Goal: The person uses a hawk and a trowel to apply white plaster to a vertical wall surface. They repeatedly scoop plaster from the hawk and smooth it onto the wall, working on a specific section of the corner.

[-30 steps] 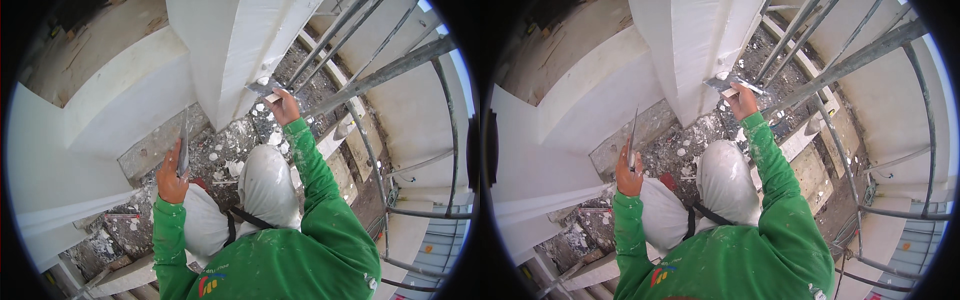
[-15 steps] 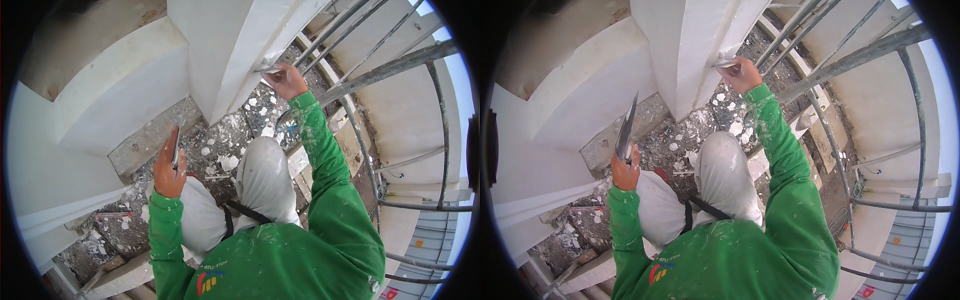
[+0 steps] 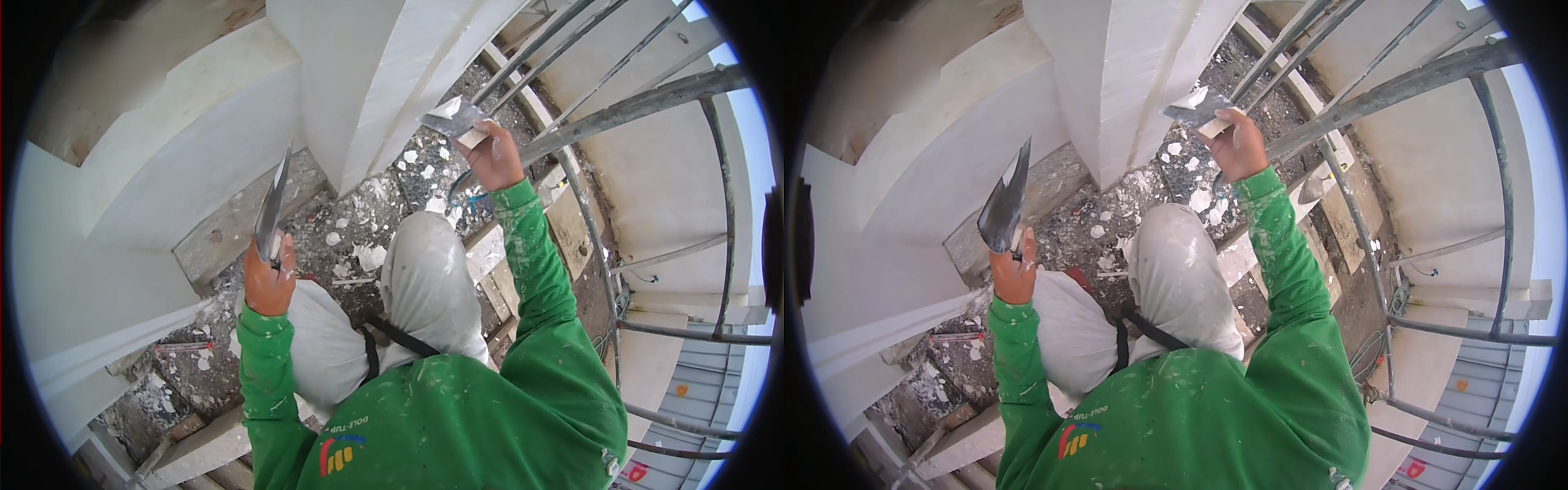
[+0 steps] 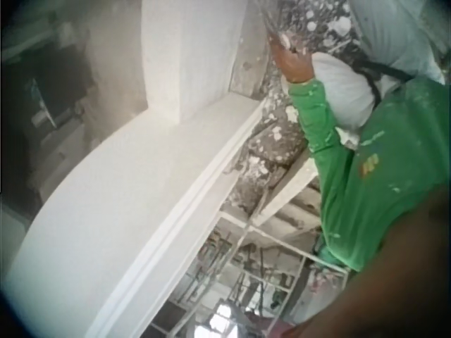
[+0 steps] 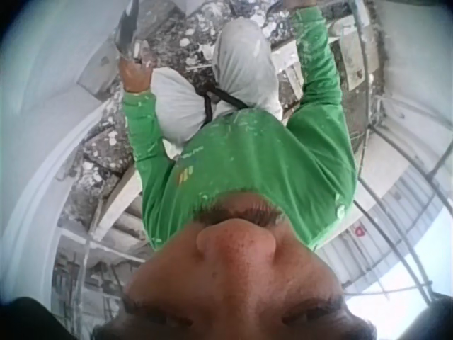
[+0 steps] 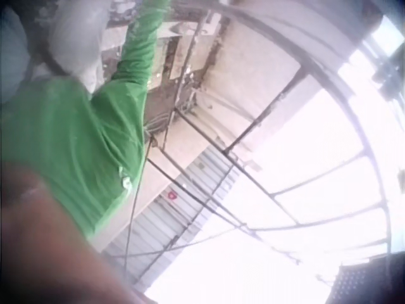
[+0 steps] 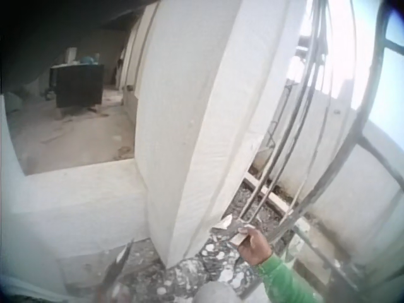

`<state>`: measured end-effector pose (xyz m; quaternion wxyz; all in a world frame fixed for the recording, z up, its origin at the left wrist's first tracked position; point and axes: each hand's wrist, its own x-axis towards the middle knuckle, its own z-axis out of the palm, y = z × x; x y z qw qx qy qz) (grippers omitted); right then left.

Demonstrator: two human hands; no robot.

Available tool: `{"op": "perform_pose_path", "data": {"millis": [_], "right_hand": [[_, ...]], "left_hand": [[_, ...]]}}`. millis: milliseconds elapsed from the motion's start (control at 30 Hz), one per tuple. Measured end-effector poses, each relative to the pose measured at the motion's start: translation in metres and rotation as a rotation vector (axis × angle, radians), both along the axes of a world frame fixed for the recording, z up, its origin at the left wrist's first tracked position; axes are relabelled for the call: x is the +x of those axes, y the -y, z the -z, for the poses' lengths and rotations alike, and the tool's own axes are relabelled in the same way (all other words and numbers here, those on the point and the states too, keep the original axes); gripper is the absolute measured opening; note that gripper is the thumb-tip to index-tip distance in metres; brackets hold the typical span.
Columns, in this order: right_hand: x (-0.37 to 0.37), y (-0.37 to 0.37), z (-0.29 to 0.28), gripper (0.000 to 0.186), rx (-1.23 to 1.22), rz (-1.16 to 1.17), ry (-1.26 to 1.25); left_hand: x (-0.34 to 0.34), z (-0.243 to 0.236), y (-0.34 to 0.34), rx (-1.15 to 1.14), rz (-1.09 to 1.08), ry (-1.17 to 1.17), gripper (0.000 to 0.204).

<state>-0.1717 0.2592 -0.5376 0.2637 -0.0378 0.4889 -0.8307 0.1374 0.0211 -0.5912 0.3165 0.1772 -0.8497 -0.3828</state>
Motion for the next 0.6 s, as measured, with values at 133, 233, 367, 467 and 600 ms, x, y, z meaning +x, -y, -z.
{"op": "perform_pose_path", "data": {"millis": [133, 233, 367, 467, 600], "right_hand": [[0.005, 0.019, 0.042, 0.015, -0.012, 0.04, 0.153], [0.0, 0.029, 0.053, 0.017, -0.07, -0.001, 0.174], [-0.007, 0.037, 0.055, 0.021, -0.061, -0.004, 0.17], [-0.014, 0.041, 0.049, 0.023, -0.039, -0.005, 0.16], [-0.022, 0.038, 0.041, 0.027, -0.078, -0.073, 0.144]], "left_hand": [[0.0, -0.008, -0.004, -0.061, 0.002, -0.052, 0.018], [0.004, -0.013, -0.009, -0.074, -0.013, -0.032, 0.017], [0.008, -0.014, -0.01, 0.052, -0.01, -0.027, 0.015], [0.007, -0.015, -0.009, -0.027, 0.002, -0.046, 0.015], [0.007, -0.016, -0.009, -0.07, -0.003, -0.065, 0.016]]}}
